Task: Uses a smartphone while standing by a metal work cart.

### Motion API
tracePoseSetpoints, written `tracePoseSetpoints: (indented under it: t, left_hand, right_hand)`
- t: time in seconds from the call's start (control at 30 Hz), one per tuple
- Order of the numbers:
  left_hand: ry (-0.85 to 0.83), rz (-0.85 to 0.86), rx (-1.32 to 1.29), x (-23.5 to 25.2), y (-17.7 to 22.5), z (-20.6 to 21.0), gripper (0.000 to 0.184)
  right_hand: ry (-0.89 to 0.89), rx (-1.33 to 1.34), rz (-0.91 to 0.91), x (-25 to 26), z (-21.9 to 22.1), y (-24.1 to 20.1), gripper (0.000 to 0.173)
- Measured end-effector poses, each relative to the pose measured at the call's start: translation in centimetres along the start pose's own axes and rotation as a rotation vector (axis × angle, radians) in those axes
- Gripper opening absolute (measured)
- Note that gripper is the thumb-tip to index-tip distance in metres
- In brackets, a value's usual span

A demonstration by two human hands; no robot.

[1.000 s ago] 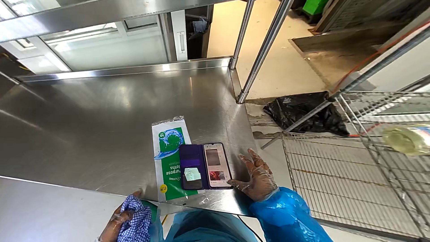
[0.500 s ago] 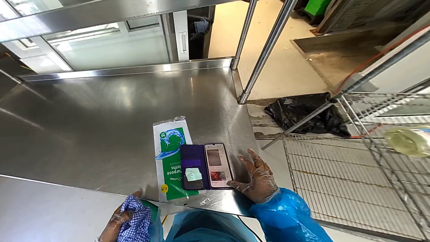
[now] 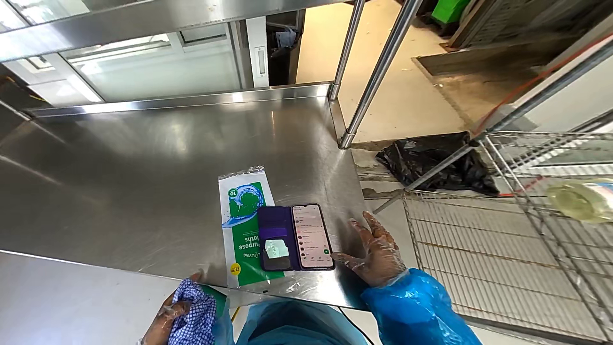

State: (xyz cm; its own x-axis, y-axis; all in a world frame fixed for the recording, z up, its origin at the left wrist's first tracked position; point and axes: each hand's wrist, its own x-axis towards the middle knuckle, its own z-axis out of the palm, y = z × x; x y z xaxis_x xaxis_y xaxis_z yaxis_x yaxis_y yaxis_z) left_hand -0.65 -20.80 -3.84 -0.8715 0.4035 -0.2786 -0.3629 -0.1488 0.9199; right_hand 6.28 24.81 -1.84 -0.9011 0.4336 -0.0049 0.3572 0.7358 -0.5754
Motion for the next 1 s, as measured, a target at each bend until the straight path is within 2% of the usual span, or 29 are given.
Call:
tracePoseSetpoints:
  t: [0.8,0.9,1.0]
  left_hand:
    - [0.046,-0.019,0.016,-0.2,0.1,0.6,0.058]
    - [0.004,0.002,0.018,0.1,-0.1,0.3,0.06]
    - [0.03,-0.002,0.025,0.0,0.1,0.8,0.056]
  right_hand:
    - [-0.122,-0.049,0.039,0.3,0.3,-0.3,0.088]
    - [-0.149,-0.062,0.058,0.4,0.0,-0.5,0.088]
    - [-0.167,-0.062,0.061,0.5,-0.2,-0.6,0.089]
